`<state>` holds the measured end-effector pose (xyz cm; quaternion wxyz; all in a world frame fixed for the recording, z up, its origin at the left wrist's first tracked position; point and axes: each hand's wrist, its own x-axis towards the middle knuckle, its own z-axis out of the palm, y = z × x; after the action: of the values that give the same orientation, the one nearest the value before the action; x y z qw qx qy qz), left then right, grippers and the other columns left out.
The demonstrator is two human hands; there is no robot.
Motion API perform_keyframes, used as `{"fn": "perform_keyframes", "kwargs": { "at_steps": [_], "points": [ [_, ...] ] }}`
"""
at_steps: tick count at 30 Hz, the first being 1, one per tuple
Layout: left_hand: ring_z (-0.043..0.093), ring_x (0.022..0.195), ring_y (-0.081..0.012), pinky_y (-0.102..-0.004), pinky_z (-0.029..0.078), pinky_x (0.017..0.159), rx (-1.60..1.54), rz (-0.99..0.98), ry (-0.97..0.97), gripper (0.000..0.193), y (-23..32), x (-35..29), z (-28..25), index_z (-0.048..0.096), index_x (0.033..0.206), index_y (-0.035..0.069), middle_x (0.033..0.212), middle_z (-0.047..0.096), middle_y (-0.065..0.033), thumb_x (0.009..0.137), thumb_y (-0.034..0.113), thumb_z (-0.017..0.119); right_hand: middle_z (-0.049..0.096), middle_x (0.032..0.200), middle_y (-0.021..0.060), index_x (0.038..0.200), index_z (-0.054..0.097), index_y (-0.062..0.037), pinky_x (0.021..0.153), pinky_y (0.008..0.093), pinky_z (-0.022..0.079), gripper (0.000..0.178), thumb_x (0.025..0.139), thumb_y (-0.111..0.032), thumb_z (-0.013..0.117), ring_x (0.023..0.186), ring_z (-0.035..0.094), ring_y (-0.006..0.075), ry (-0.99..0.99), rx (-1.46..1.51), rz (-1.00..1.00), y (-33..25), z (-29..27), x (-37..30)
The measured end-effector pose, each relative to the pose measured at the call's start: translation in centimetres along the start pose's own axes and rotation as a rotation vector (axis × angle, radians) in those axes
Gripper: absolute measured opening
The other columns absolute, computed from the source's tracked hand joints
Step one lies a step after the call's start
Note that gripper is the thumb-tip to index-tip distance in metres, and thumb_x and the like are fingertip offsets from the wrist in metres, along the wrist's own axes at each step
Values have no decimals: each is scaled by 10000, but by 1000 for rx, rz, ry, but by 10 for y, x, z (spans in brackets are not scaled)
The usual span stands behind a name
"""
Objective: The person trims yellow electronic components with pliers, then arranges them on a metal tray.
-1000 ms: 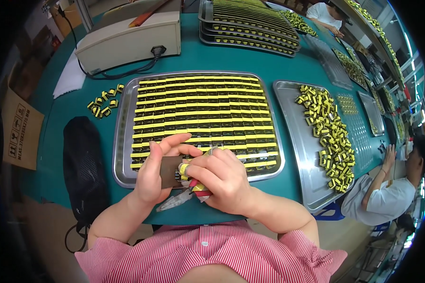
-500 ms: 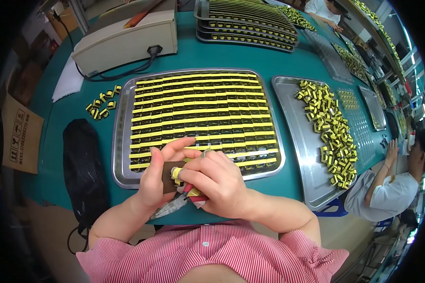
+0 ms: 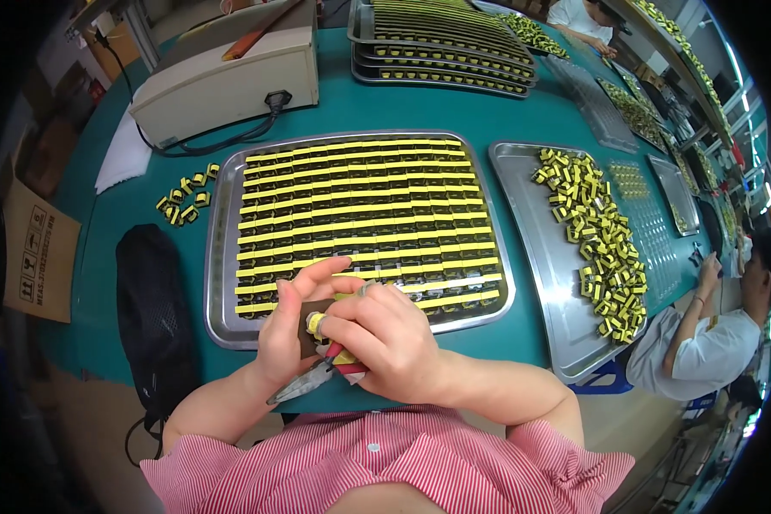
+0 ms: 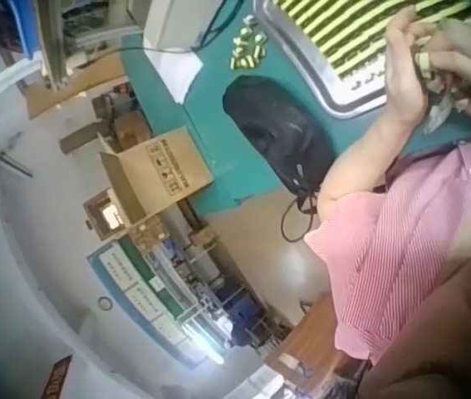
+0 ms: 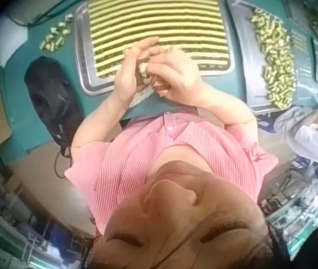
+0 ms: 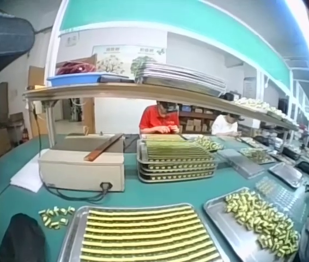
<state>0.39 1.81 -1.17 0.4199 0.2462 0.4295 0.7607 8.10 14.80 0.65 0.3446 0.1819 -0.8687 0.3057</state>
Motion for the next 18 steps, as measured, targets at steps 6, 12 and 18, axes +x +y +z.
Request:
{"fn": "perform_keyframes", "kwargs": {
  "at_steps": [6,12,18],
  "points": [
    [520,977,-191,-285,425,841,158,66,-2,481,11,4,-3,324,1258,-31,1124,495,-178,967,348,268,580,867,92,905,567,-34,501,311,381,412,505,10,656,583,483,236,20,71,40,3,-6,2],
    [535,919,-177,-279,428,820,187,30,104,408,21,0,4,350,1232,-41,1075,531,-152,966,264,306,556,840,82,870,563,-29,518,325,403,253,633,-30,653,624,512,249,136,111,-2,4,1,0],
    [532,881,-189,-272,432,759,269,38,182,458,22,-2,8,355,1216,-54,1044,526,-172,976,319,240,519,832,66,873,557,-43,550,333,382,234,657,-38,648,637,486,234,186,164,-25,2,3,-3]
  ]
}}
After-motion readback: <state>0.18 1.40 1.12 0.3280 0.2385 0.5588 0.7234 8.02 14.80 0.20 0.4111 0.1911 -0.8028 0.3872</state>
